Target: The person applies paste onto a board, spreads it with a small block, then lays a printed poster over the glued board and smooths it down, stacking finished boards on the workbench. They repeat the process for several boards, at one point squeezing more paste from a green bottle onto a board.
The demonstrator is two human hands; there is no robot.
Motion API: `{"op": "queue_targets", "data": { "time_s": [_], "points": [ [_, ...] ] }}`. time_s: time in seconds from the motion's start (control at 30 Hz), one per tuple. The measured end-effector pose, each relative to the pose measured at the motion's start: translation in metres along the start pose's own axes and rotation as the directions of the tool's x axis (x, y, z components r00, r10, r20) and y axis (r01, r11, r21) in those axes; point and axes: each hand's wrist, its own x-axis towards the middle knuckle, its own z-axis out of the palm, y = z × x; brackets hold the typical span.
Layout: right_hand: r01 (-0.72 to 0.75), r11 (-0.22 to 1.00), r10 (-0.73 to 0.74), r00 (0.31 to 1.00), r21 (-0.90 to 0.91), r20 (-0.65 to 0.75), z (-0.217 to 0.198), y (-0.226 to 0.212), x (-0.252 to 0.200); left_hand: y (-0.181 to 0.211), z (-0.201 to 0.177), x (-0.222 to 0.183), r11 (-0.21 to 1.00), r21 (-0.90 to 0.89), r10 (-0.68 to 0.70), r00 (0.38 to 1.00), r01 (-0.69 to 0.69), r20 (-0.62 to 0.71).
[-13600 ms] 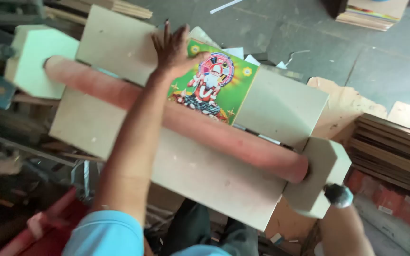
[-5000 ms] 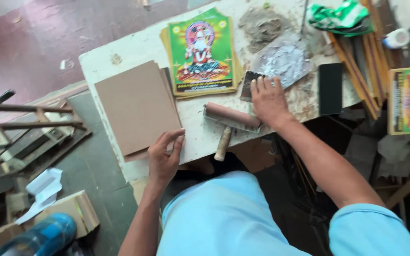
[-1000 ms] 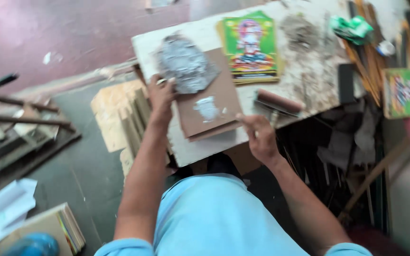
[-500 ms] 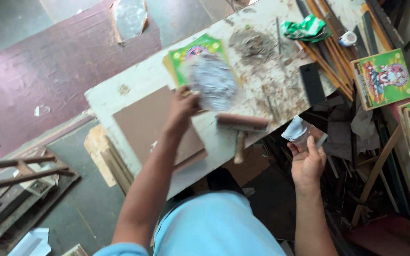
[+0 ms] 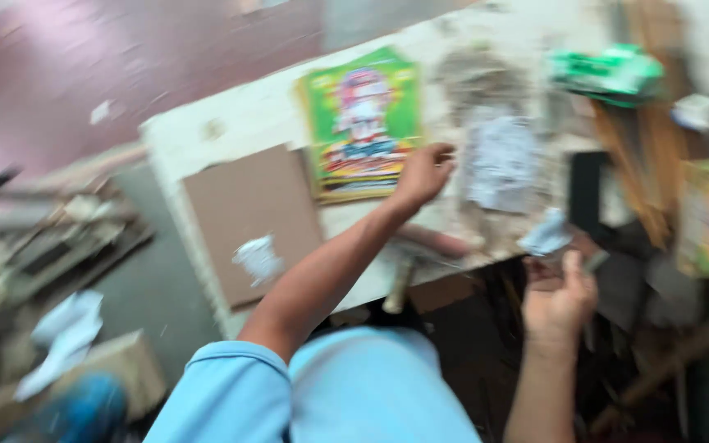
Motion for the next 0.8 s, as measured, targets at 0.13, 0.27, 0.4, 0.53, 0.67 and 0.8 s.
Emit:
{"op": "queue_targets", "data": {
  "time_s": [0.13, 0.27, 0.4, 0.53, 0.67, 0.8],
  "points": [
    [-0.102, 0.993, 0.110, 0.982, -0.057, 0.154, 0.091, 0.011, -0.014, 0.053, -0.104, -0.145, 0.883, 0.283, 0.456, 0.826, -0.375, -0.331],
    [-0.310, 0.925, 0.367, 0.878, -0.220, 0.307, 0.138, 0.069, -0.036, 0.030, -0.189, -0.263, 0.769, 0.639, 0.509, 0.592, 0.014, -0.625],
    [-0.430, 0.807, 0.572, 0.739, -0.405, 0.356, 0.153, 0.121, -0.066, -0.032, -0.211, -0.333, 0.718, 0.500, 0.192, 0.552, 0.484, -0.811],
    [-0.360, 0.725, 0.647, 0.647, -0.587, 0.403, 0.197, 0.143, -0.111, -0.054, -0.193, -0.350, 0.822, 0.444, 0.220, 0.520, 0.356, -0.825],
    [-0.282, 0.713, 0.629, 0.663, -0.642, 0.407, 0.187, 0.160, -0.121, -0.068, -0.189, -0.353, 0.813, 0.504, 0.265, 0.585, 0.292, -0.767],
    [-0.180, 0.749, 0.544, 0.717, -0.638, 0.436, 0.192, 0.160, -0.133, -0.066, -0.200, -0.365, 0.821, 0.522, 0.254, 0.674, 0.229, -0.694]
  ]
}}
